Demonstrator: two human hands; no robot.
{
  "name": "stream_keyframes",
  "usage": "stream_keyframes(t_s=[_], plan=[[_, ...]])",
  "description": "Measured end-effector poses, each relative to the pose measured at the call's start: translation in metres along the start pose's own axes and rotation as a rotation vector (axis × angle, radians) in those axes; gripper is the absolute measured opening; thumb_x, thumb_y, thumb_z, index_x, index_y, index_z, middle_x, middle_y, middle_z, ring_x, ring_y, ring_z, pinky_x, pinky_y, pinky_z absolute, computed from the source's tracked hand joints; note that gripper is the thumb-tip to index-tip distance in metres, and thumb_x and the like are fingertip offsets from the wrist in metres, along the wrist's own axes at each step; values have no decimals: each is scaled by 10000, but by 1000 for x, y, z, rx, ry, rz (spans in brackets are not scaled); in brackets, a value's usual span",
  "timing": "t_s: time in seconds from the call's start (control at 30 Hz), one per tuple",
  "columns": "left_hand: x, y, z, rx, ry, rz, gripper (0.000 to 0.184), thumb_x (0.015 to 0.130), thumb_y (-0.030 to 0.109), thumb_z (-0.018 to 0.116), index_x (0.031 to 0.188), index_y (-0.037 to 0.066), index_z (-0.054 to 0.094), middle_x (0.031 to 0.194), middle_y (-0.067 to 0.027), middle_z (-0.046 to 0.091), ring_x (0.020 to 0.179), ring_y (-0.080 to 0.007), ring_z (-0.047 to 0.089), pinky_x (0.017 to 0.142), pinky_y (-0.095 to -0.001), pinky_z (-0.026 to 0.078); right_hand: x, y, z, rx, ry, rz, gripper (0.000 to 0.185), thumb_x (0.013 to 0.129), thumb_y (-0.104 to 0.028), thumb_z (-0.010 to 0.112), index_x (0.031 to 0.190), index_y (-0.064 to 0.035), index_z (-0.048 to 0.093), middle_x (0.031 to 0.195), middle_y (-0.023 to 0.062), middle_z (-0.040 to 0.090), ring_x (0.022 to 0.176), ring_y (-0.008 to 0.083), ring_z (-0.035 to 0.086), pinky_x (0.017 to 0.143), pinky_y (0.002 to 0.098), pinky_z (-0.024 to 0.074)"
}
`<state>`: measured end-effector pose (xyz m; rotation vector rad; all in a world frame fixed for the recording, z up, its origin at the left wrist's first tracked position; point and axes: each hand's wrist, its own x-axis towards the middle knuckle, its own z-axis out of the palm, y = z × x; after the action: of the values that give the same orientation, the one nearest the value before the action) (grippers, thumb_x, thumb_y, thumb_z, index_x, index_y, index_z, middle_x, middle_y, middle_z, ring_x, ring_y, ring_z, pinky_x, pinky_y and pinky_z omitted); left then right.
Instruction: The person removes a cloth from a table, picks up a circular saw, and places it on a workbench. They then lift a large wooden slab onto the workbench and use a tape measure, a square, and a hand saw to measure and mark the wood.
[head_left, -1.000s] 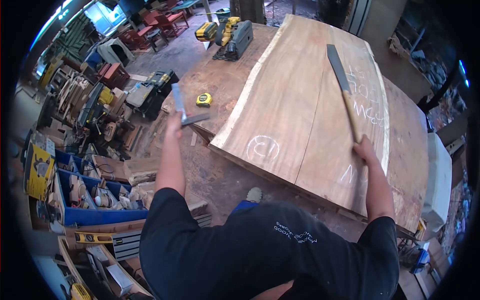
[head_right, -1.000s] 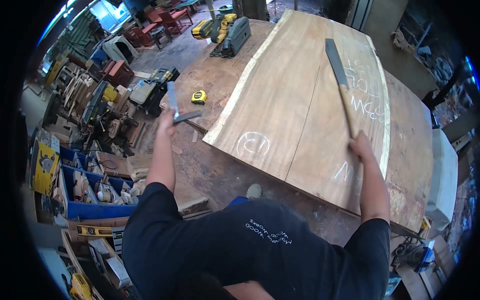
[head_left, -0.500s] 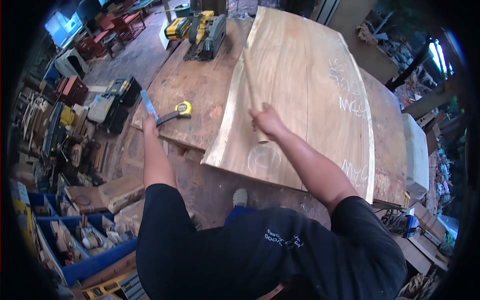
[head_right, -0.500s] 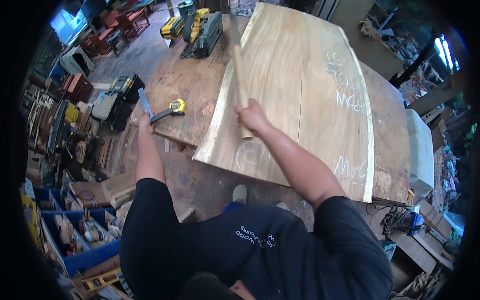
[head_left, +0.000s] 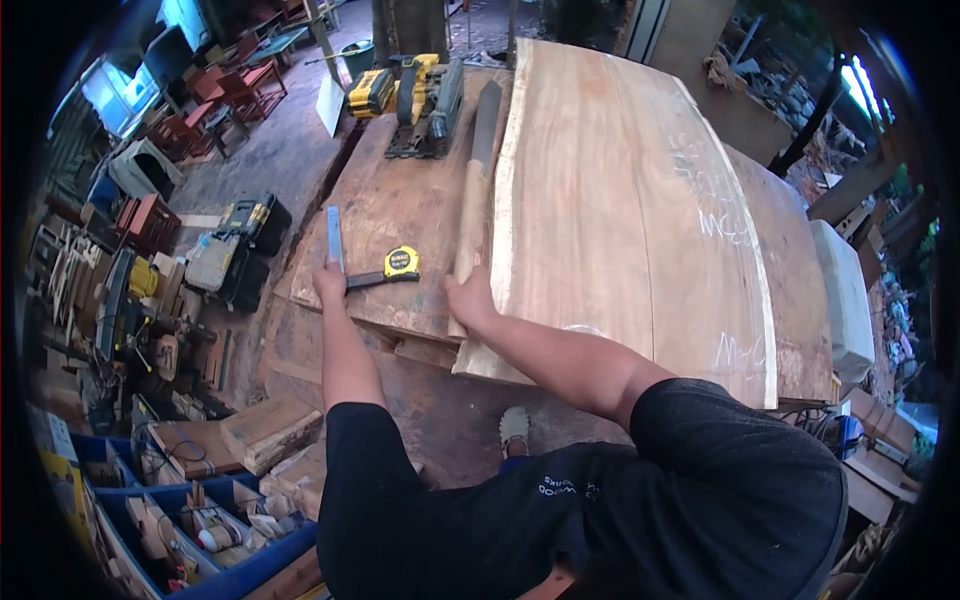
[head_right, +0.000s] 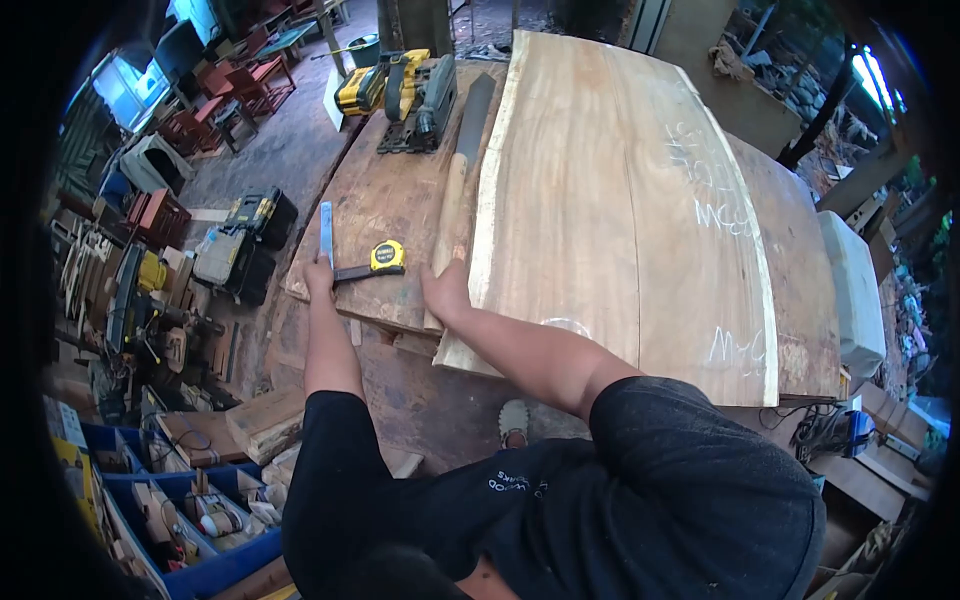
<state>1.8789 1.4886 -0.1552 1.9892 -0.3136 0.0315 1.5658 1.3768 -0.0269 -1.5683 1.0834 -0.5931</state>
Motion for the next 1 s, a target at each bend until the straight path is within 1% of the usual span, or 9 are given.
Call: stream_keyframes(t_s=[0.2, 0.27, 0.43, 0.5, 0.57, 0.73, 0.77, 0.83, 1.0], plan=[[-42, 79, -17, 359, -72, 95, 395, 828, 159, 618, 1192, 10, 581, 1100, -244, 606, 1045, -376, 575, 887, -427, 443, 41, -6, 10, -211, 65, -13, 510, 802, -164, 637, 1179, 113, 432, 1130, 303, 547, 1088, 403, 548, 928, 410, 450], [-54, 65, -12, 250, 67, 369, 395, 844, 164, 612, 1199, -3, 568, 1141, -238, 580, 1057, -378, 560, 899, -433, 433, 52, -8, 6, -368, 7, 4, 491, 790, -170, 648, 1147, 105, 454, 1109, 302, 551, 1097, 405, 543, 924, 417, 453], [-188, 102, -25, -220, -26, 313, 371, 911, 153, 570, 1210, -60, 511, 1203, -176, 548, 1093, -270, 536, 965, -367, 413, 38, -22, -45, -581, -456, 76, 665, 808, -319, 630, 1267, 113, 419, 1249, 275, 508, 1146, 377, 522, 988, 375, 413], [-242, 102, -27, -276, -160, 168, 343, 913, 169, 576, 1183, -37, 526, 1162, -156, 567, 1050, -244, 552, 925, -343, 434, 15, -5, -95, -328, -331, -615, 615, 814, -321, 641, 1268, 49, 457, 1305, 247, 465, 1211, 351, 467, 1016, 377, 383], [-281, 133, -41, -34, -353, 25, 345, 906, 174, 588, 1176, -31, 524, 1071, -154, 606, 1023, -214, 578, 886, -313, 447, 1, 0, -183, -239, -389, -597, 575, 825, -292, 637, 1294, -13, 455, 1331, 231, 429, 1239, 337, 428, 1036, 400, 360], [-292, 145, -19, 95, -698, -35, 478, 926, 343, 532, 1183, -60, 540, 1068, -226, 626, 1040, -292, 596, 894, -351, 438, -52, 97, -408, -371, 408, -91, 579, 821, -275, 657, 1302, -36, 439, 1286, 223, 471, 1202, 373, 446, 1027, 439, 351], [-285, 143, -13, 143, -800, -49, 551, 936, 413, 493, 1190, -74, 543, 1099, -261, 617, 1071, -325, 590, 915, -367, 427, -56, 151, -461, -791, 686, -253, 561, 819, -252, 648, 1291, -28, 445, 1311, 236, 464, 1221, 384, 440, 1036, 439, 350], [-278, 157, -6, 150, -832, -76, 628, 931, 476, 456, 1200, -86, 538, 1143, -287, 587, 1112, -357, 562, 940, -376, 411, -99, 176, -545, -864, 900, 133, 598, 833, -310, 625, 1307, -8, 425, 1304, 259, 458, 1222, 392, 438, 1045, 427, 346], [-274, 170, 20, 326, -921, -154, 803, 909, 603, 390, 1235, -124, 492, 1237, -342, 507, 1233, -399, 466, 1014, -386, 361, -167, 216, -655, -802, 871, 656, 655, 867, -480, 548, 1259, 37, 462, 1195, 267, 563, 1115, 404, 545, 932, 449, 426]])
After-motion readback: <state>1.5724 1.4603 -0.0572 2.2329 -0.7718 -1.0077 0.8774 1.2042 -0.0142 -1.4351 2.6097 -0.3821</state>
